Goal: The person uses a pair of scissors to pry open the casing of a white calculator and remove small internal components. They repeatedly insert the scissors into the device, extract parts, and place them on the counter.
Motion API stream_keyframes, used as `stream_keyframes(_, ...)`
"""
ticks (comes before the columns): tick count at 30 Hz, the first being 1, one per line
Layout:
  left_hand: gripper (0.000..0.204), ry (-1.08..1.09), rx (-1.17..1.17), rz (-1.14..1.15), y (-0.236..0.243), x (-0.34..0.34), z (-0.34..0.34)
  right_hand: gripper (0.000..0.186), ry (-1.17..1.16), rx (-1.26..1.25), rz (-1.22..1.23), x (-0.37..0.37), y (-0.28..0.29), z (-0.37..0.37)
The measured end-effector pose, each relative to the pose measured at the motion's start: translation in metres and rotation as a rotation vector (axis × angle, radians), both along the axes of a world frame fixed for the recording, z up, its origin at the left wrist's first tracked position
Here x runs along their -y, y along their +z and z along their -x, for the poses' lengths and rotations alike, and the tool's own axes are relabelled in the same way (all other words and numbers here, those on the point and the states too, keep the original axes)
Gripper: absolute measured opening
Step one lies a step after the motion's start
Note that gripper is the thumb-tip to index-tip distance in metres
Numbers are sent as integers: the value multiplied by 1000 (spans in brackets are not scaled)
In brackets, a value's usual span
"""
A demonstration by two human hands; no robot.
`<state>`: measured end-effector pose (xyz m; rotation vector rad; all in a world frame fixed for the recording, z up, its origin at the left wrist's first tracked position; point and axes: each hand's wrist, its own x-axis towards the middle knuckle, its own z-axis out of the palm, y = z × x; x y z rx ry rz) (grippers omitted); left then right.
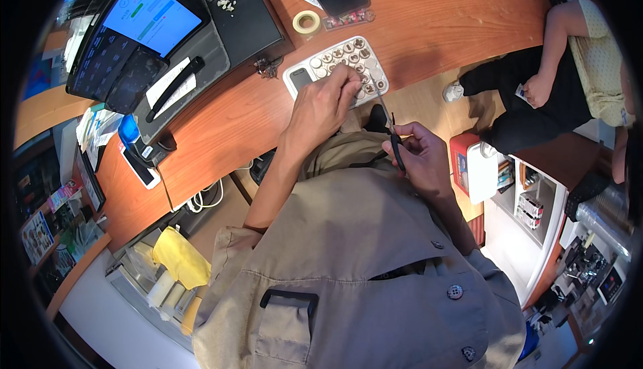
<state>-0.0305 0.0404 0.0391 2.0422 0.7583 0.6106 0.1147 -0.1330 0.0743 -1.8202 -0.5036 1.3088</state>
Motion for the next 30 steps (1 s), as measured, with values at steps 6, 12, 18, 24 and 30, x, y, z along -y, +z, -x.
stream_keyframes(6, 12, -29, 0, -2, -1, -3, 1, 27, 0, -5, 14, 0, 0, 4)
stream_keyframes(12, 10, -55, -51, 18, 0, -4, 4, 27, -70, -48, 30, -2, 3, 12)
stream_keyframes(18, 9, -81, -13, 15, -4, -6, 5, 26, -68, -29, 37, -4, 4, 13)
stream_keyframes(24, 8, -94, 18, 36, -5, -8, 5, 24, -14, 45, 49, -7, 9, 9)
stream_keyframes(30, 9, -90, 8, 51, -5, -9, 5, 26, 92, 146, 78, -13, 15, 5)
